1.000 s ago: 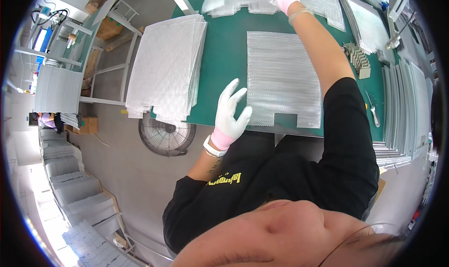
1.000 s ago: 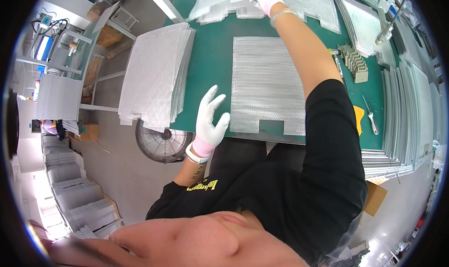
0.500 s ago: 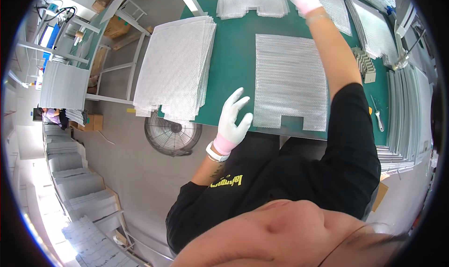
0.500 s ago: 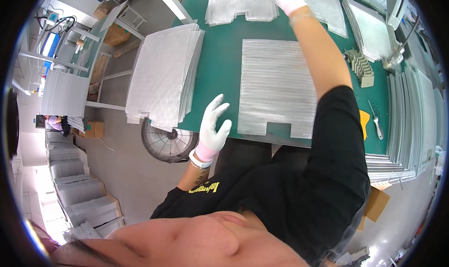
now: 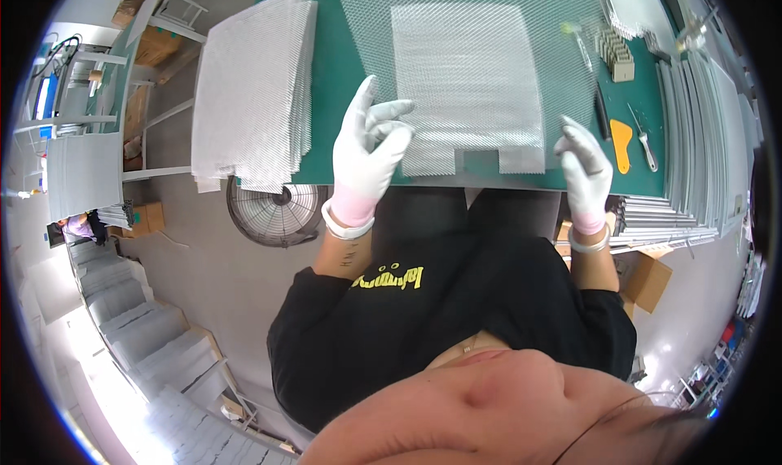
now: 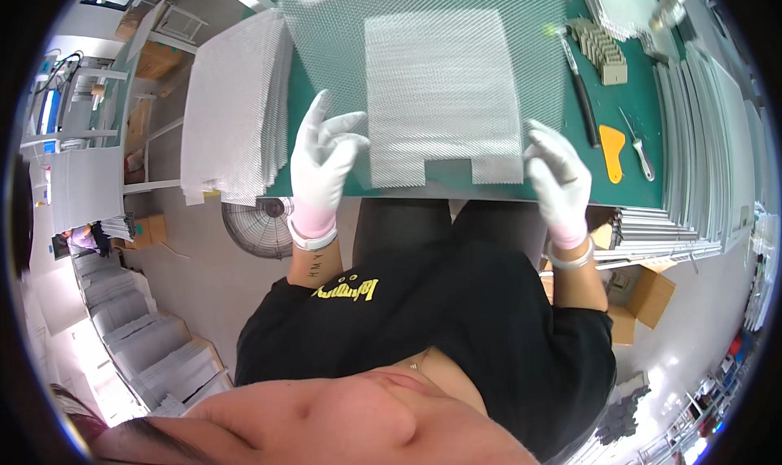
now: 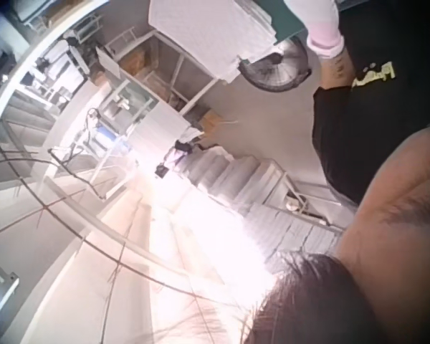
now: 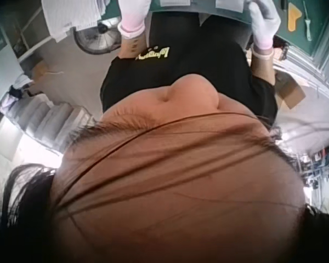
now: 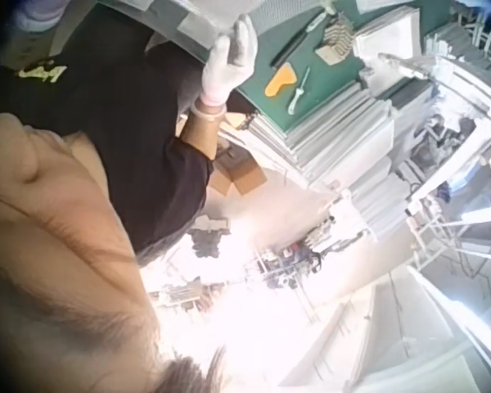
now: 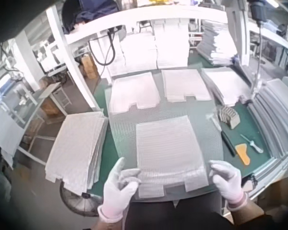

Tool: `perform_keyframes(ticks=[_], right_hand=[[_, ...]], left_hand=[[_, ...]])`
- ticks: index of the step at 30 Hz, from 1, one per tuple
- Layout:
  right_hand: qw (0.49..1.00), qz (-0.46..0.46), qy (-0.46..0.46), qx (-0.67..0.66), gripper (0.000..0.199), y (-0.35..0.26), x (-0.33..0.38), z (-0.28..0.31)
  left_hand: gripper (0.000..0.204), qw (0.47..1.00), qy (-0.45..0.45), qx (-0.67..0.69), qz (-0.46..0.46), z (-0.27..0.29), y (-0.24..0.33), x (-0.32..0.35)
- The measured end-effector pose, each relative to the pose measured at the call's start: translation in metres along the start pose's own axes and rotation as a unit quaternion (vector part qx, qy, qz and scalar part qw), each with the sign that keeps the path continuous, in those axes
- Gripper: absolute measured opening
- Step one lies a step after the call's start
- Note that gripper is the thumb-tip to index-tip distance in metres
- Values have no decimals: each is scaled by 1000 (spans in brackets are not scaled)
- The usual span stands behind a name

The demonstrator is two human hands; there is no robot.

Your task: The person assembles white mesh panels by placing them on a green workbench, inserting small grey plastic blocks into the mesh, and securing them with metal rods. They use a yellow plastic scraper to press the mesh and a power drill to fasten the components together. The process is repeated for multiple panels throughout the video.

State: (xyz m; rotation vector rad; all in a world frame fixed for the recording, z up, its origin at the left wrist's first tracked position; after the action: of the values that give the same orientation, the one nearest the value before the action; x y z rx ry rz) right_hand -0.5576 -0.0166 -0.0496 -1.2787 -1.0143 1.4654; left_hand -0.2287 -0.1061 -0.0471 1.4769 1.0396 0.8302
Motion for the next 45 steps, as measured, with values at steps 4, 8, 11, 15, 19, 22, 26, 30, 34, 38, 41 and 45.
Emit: perform_keyframes(ticks=[4,8,11,15,19,22,26,30,34,38,41,45], right_hand=[[977,-92,25,189,39,3,9,-16],[966,-139,32,216,44,12,-3,-14],[953,-195,8,231,44,26,-8,-15],[927,-131,2,352,44,25,-11,-25],[895,-120,-6,429,44,33,-8,-32],[891,-125,-16,437,44,38,-6,-32],[887,-127,-26,442,43,37,-9,-32],[881,-127,-37,454,44,33,-15,-34],[828,-225,-113,502,49,42,-12,-25],[773,-270,-144,555,55,42,-20,27],[809,-206,-68,547,49,39,-82,111],[733,-223,160,623,66,56,-191,239]], left_hand=[[82,930,60,-362,-20,-19,4,-4],[80,861,69,-501,-52,-23,-8,-16],[78,841,57,-538,-10,-20,-24,-22],[77,827,44,-561,12,-20,-36,-27],[73,838,22,-540,74,-17,-51,-29],[70,826,20,-560,61,-18,-51,-26],[68,829,2,-552,94,-15,-56,-27],[66,826,2,-557,87,-16,-54,-29],[65,807,16,-576,127,-10,-55,-29],[59,733,-28,-678,46,-15,-47,-38],[52,690,-121,-713,19,-20,-53,-48],[56,710,-119,-694,27,-18,-52,-55]])
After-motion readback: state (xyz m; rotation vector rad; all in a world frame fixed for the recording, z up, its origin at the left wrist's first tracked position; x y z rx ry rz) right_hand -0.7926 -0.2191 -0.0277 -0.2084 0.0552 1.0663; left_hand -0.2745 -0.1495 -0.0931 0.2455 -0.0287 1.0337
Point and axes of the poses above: each hand's wrist, its own x-axis away from the middle knuckle, its own z-axis out of the back of the hand, y = z × x, the point moved 7 cm from there along -x, towards the middle knuckle, and after that the axes turned 14 degrees about -y, right-handed, at the moved point
